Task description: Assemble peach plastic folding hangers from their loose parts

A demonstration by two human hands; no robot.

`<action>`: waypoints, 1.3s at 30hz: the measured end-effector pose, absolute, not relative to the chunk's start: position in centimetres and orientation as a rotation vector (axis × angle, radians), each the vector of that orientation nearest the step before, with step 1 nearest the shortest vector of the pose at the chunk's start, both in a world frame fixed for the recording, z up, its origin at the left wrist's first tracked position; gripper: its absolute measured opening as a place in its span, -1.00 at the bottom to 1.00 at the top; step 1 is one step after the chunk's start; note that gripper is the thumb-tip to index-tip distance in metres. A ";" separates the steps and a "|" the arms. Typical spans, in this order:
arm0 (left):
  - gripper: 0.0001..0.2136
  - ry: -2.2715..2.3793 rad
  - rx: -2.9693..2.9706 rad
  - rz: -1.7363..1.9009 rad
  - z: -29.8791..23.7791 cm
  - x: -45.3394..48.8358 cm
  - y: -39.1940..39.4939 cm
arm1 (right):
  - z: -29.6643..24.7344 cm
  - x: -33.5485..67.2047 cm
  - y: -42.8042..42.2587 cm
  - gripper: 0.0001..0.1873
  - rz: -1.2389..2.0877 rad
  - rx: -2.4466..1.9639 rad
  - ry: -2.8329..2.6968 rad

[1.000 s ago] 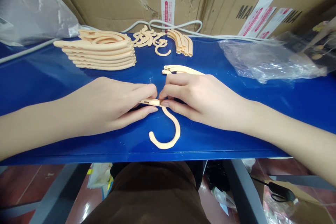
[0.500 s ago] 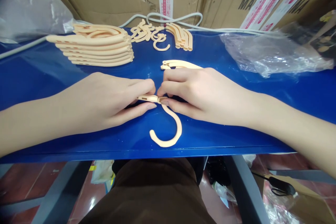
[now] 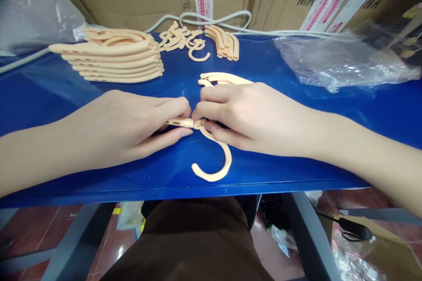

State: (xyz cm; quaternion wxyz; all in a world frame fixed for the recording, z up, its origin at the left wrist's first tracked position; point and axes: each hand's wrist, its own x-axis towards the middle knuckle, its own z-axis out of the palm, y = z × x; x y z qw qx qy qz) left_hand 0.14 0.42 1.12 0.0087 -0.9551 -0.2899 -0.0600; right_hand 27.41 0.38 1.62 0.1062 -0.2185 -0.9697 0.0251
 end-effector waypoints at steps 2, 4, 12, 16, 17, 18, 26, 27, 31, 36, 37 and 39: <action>-0.72 -0.908 -2.987 -0.194 1.1 0.3 0.4 | 1.6 27.4 0.4 -0.65 0.052 -0.639 -2.849; -0.70 -0.898 -2.981 -0.212 0.9 0.3 0.4 | 1.5 27.3 0.4 -0.64 0.035 -0.626 -2.844; -0.72 -0.831 -2.968 -0.291 0.7 0.0 0.5 | 1.4 27.4 0.5 -0.62 0.009 -0.600 -2.837; -0.71 -0.824 -2.962 -0.286 0.5 0.1 0.6 | 1.4 27.4 0.5 -0.65 -0.021 -0.586 -2.843; -0.70 -0.822 -2.959 -0.283 0.5 0.2 0.6 | 1.5 27.4 0.5 -0.67 -0.027 -0.586 -2.843; -0.70 -0.823 -2.953 -0.281 0.5 0.2 0.6 | 1.5 27.4 0.5 -0.70 -0.030 -0.584 -2.844; -0.70 -0.842 -2.932 -0.227 0.9 -0.1 0.5 | 1.7 27.6 0.4 -0.73 0.010 -0.621 -2.869; -0.68 -0.840 -2.913 -0.228 0.9 0.0 0.5 | 1.8 27.6 0.4 -0.72 0.000 -0.627 -2.870; -0.59 -0.865 -2.865 -0.186 1.1 0.2 0.3 | 2.1 27.6 0.0 -0.66 -0.051 -0.671 -2.865; -0.62 -0.924 -2.887 -0.093 1.5 0.5 0.0 | 2.1 27.6 -0.1 -0.68 -0.071 -0.651 -2.881; -0.63 -0.927 -2.888 -0.097 1.5 0.6 0.1 | 2.1 27.6 0.0 -0.69 -0.075 -0.648 -2.875; -0.66 -0.934 -2.891 -0.104 1.5 0.7 0.1 | 1.9 27.6 0.1 -0.69 -0.079 -0.626 -2.861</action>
